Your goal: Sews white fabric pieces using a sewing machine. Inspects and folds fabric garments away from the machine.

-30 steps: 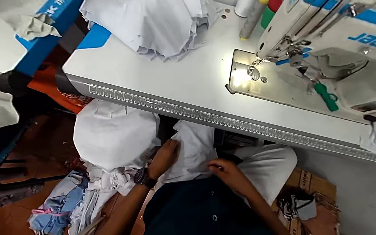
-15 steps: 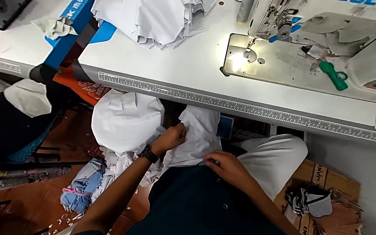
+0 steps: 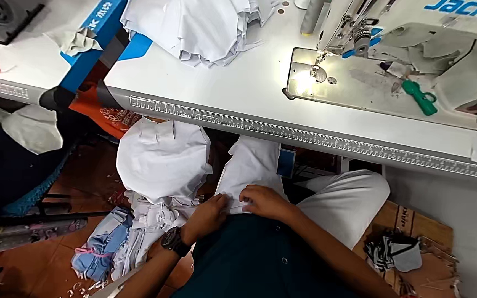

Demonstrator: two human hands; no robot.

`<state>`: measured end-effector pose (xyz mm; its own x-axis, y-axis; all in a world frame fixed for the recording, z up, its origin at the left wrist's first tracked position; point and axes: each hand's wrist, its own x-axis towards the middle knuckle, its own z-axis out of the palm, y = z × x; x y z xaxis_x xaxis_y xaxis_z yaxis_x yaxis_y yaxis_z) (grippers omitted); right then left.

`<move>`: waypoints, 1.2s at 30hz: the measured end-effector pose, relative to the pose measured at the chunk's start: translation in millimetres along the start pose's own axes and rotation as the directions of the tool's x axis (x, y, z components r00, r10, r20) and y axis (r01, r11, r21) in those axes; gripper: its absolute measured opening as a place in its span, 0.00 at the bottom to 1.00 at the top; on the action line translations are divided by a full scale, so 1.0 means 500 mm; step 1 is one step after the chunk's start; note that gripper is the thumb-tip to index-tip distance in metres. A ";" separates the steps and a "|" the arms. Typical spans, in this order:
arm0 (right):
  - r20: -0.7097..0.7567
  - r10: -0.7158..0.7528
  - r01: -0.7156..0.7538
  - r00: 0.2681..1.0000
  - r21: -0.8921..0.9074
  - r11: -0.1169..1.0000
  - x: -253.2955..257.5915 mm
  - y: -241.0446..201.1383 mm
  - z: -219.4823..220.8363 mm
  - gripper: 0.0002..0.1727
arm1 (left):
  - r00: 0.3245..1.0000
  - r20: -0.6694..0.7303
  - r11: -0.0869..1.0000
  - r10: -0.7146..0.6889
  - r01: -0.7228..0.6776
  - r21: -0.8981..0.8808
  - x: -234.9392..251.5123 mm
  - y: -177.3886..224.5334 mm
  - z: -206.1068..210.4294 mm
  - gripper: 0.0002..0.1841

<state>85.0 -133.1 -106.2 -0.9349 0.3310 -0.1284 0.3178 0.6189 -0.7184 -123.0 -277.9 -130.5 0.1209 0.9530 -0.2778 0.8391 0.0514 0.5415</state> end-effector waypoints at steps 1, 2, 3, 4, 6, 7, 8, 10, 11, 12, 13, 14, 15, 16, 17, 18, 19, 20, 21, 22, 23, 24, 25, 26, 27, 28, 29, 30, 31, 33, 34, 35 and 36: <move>0.043 -0.001 0.002 0.999 -0.018 1.000 0.004 0.005 0.025 0.10 | 1.000 -0.016 0.999 0.001 -0.001 -0.032 -0.013 -0.012 0.005 0.12; 0.050 -0.009 0.010 0.999 -0.020 1.000 0.009 0.007 0.041 0.09 | 0.999 -0.034 0.998 0.003 -0.005 -0.064 -0.024 -0.025 0.007 0.11; 0.063 -0.014 0.014 0.998 0.001 1.000 0.012 0.005 0.043 0.08 | 0.998 -0.056 0.995 0.006 -0.011 -0.098 -0.033 -0.038 0.008 0.10; 0.078 -0.015 0.012 0.997 0.046 0.999 0.013 0.001 0.037 0.08 | 0.997 -0.080 0.988 0.013 -0.025 -0.153 -0.043 -0.050 0.009 0.09; 0.056 -0.015 0.005 0.998 0.163 0.987 0.006 -0.009 0.007 0.07 | 0.996 -0.080 0.941 0.029 -0.055 -0.335 -0.052 -0.064 -0.019 0.07; 0.030 -0.013 0.006 0.999 0.224 0.975 -0.003 -0.012 -0.013 0.06 | 0.998 -0.047 0.896 0.029 -0.047 -0.442 -0.053 -0.064 -0.044 0.07; 0.016 -0.015 0.009 1.000 0.286 0.958 -0.011 -0.011 -0.033 0.06 | 0.999 -0.001 0.846 0.032 -0.028 -0.533 -0.051 -0.061 -0.072 0.07; 0.029 -0.020 0.009 0.999 0.362 0.932 -0.014 0.003 -0.063 0.06 | 0.991 0.095 0.764 0.094 -0.011 -0.645 -0.037 -0.049 -0.126 0.05; 0.045 -0.010 -0.005 0.999 0.338 0.941 -0.015 0.007 -0.073 0.05 | 0.979 0.140 0.738 0.151 -0.018 -0.675 -0.025 -0.041 -0.146 0.03; 0.046 0.016 -0.027 0.999 0.257 0.966 -0.019 0.007 -0.079 0.06 | 0.962 0.180 0.721 0.205 -0.025 -0.692 -0.009 -0.032 -0.161 0.02; 0.018 0.052 -0.055 0.998 0.155 0.986 -0.024 0.002 -0.081 0.05 | 0.946 0.215 0.716 0.241 -0.024 -0.698 0.009 -0.024 -0.171 0.03; -0.036 0.076 -0.073 0.996 0.080 0.994 -0.032 -0.010 -0.080 0.04 | 0.933 0.244 0.715 0.264 -0.019 -0.699 0.026 -0.015 -0.179 0.03; -0.088 0.080 -0.076 0.993 0.041 0.996 -0.038 -0.019 -0.076 0.08 | 0.921 0.273 0.718 0.277 -0.010 -0.696 0.041 -0.008 -0.187 0.04; -0.128 0.077 -0.071 0.989 0.055 0.996 -0.042 -0.029 -0.071 0.13 | 0.911 0.297 0.725 0.287 -0.004 -0.688 0.055 -0.002 -0.195 0.04; -0.157 0.078 -0.062 0.984 0.103 0.993 -0.043 -0.039 -0.066 0.17 | 0.905 0.309 0.738 0.293 -0.009 -0.675 0.066 0.004 -0.205 0.04; -0.167 0.086 -0.058 0.982 0.164 0.985 -0.043 -0.051 -0.062 0.21 | 0.904 0.309 0.755 0.296 -0.023 -0.656 0.075 0.013 -0.214 0.04; -0.157 0.096 -0.058 0.983 0.234 0.971 -0.039 -0.062 -0.058 0.23 | 0.908 0.292 0.765 0.302 -0.048 -0.642 0.082 0.023 -0.221 0.03; -0.142 0.096 -0.049 0.985 0.301 0.952 -0.033 -0.069 -0.053 0.22 | 0.914 0.262 0.770 0.311 -0.081 -0.633 0.088 0.036 -0.227 0.04; -0.153 0.079 -0.021 0.985 0.352 0.936 -0.024 -0.071 -0.043 0.17 | 0.918 0.231 0.780 0.321 -0.119 -0.614 0.092 0.046 -0.230 0.05; -0.188 0.066 0.012 0.980 0.383 0.924 -0.016 -0.071 -0.032 0.12 | 0.925 0.191 0.800 0.330 -0.167 -0.577 0.094 0.053 -0.228 0.06; -0.214 0.062 0.029 0.975 0.399 0.917 -0.011 -0.068 -0.027 0.09 | 0.933 0.136 0.820 0.333 -0.215 -0.530 0.094 0.054 -0.223 0.06; -0.232 0.063 0.036 0.971 0.400 0.916 -0.011 -0.065 -0.028 0.09 | 0.942 0.075 0.835 0.327 -0.251 -0.489 0.091 0.050 -0.213 0.05; -0.239 0.066 0.035 0.969 0.397 0.917 -0.015 -0.064 -0.032 0.09 | 0.948 0.022 0.847 0.317 -0.272 -0.457 0.086 0.041 -0.197 0.06; -0.238 0.074 0.025 0.968 0.388 0.921 -0.020 -0.064 -0.037 0.09 | 0.952 -0.019 0.858 0.307 -0.285 -0.428 0.078 0.028 -0.178 0.06; -0.239 0.084 0.009 0.967 0.366 0.930 -0.025 -0.063 -0.041 0.09 | 0.954 -0.051 0.874 0.296 -0.293 -0.388 0.069 0.013 -0.154 0.07; -0.244 0.097 -0.010 0.965 0.334 0.943 -0.027 -0.063 -0.039 0.08 | 0.956 -0.079 0.888 0.282 -0.291 -0.356 0.061 -0.001 -0.128 0.07; -0.248 0.106 -0.030 0.963 0.293 0.956 -0.027 -0.062 -0.033 0.08 | 0.962 -0.106 0.884 0.250 -0.272 -0.381 0.051 -0.011 -0.105 0.06; -0.232 0.115 -0.055 0.966 0.250 0.967 -0.021 -0.060 -0.024 0.10 | 0.968 -0.141 0.855 0.209 -0.251 -0.455 0.044 -0.019 -0.089 0.06; -0.185 0.129 -0.088 0.974 0.216 0.972 -0.010 -0.058 -0.015 0.17 | 0.971 -0.176 0.804 0.161 -0.233 -0.547 0.040 -0.023 -0.081 0.06; -0.093 0.137 -0.122 0.986 0.153 0.981 0.017 -0.049 0.020 0.24 | 0.968 -0.247 0.733 0.034 -0.192 -0.653 0.030 -0.024 -0.081 0.09; -0.084 0.118 -0.107 0.989 0.125 0.986 0.026 -0.040 0.040 0.17 | 0.962 -0.266 0.742 -0.061 -0.135 -0.656 0.025 -0.030 -0.077 0.11; -0.053 0.102 -0.096 0.993 0.112 0.989 0.030 -0.031 0.049 0.12 | 0.950 -0.253 0.769 -0.182 -0.023 -0.639 0.023 -0.044 -0.069 0.14; -0.024 0.078 -0.074 0.997 0.119 0.990 0.029 -0.026 0.046 0.10 | 0.929 -0.186 0.768 -0.321 0.140 -0.625 0.022 -0.066 -0.056 0.18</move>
<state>63.6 -152.7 -114.7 -0.9032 0.3952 -0.1674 0.3655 0.5037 -0.7828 -163.9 -260.7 -129.3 -0.2560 0.9240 -0.2840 0.3295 0.3596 0.8730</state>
